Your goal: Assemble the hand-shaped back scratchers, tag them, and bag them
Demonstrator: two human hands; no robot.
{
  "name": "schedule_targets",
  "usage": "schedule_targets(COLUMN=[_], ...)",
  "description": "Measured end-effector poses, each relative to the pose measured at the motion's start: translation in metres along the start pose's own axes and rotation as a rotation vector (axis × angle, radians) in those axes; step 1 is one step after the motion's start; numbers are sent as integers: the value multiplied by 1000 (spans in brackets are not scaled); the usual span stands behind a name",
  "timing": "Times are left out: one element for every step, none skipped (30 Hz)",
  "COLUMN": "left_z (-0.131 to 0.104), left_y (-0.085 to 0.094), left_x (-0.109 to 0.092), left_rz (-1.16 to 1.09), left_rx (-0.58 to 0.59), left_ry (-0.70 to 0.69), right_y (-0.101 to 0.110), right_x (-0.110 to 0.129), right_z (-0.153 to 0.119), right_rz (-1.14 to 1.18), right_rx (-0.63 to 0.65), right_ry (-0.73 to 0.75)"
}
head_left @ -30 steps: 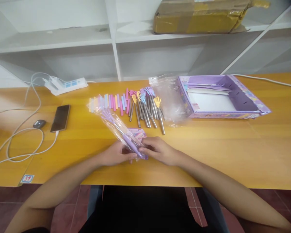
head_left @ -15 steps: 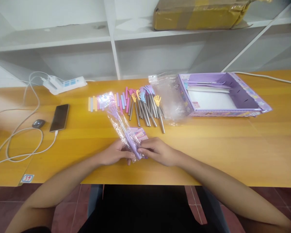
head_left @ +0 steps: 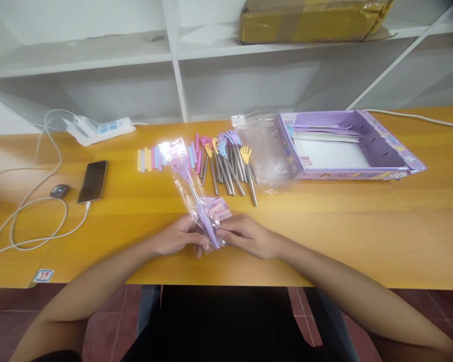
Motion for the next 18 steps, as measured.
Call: schedule_targets(left_z=[0,0,0,-1,-1,-1,-2,-2,-3,-4,-5,-6,-6,-7,-8,-8,-8,-8], left_y=[0,1,1,2,2,3,4,4,4,3,2,0,-3,-6,-9,-12,-15,-17], left_x=[0,1,1,2,3,4,4,3,2,0,-2,-4,-5,-6,-6,-4,-2,0], left_rz=[5,13,25,47,78,114,151,179,195,201,201,201,204,212,224,232,234,233], left_rx=[-3,-5,-4,-4,-5,-10,-12,-11,-6,14,50,102,165,240,316,382,431,466], left_ry=[-7,-15,-26,-37,-51,-64,-73,-77,-78,-72,-64,-53,-43,-28,-8,13,31,47], right_y=[0,0,0,0,1,2,3,5,8,11,14,16,17,18,17,15,13,11], right_x=[0,-1,-1,-2,-3,-4,-6,-8,-10,-13,-15,-17,-18,-19,-19,-18,-17,-16], right_z=[0,0,-1,-1,-1,-2,-2,-2,-1,-1,-1,0,0,1,1,1,2,2], right_rz=[21,51,90,134,182,232,284,336,392,454,518,579,633,674,700,710,708,697], right_rx=[-2,-4,-7,-8,-6,-1,0,-9,-36,-78,-129,-177,-213,-228,-224,-206,-187,-170], right_ry=[-11,-29,-52,-76,-99,-123,-144,-161,-171,-174,-175,-172,-175,-185,-201,-221,-241,-259])
Point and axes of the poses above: each hand's wrist, its own z-axis towards the middle knuckle, its own y-axis out of the back of the hand, x = y × z, the point moved 2 cm from there along z, towards the middle knuckle, and after that the axes turned 15 degrees about z, right-handed, at the moved point
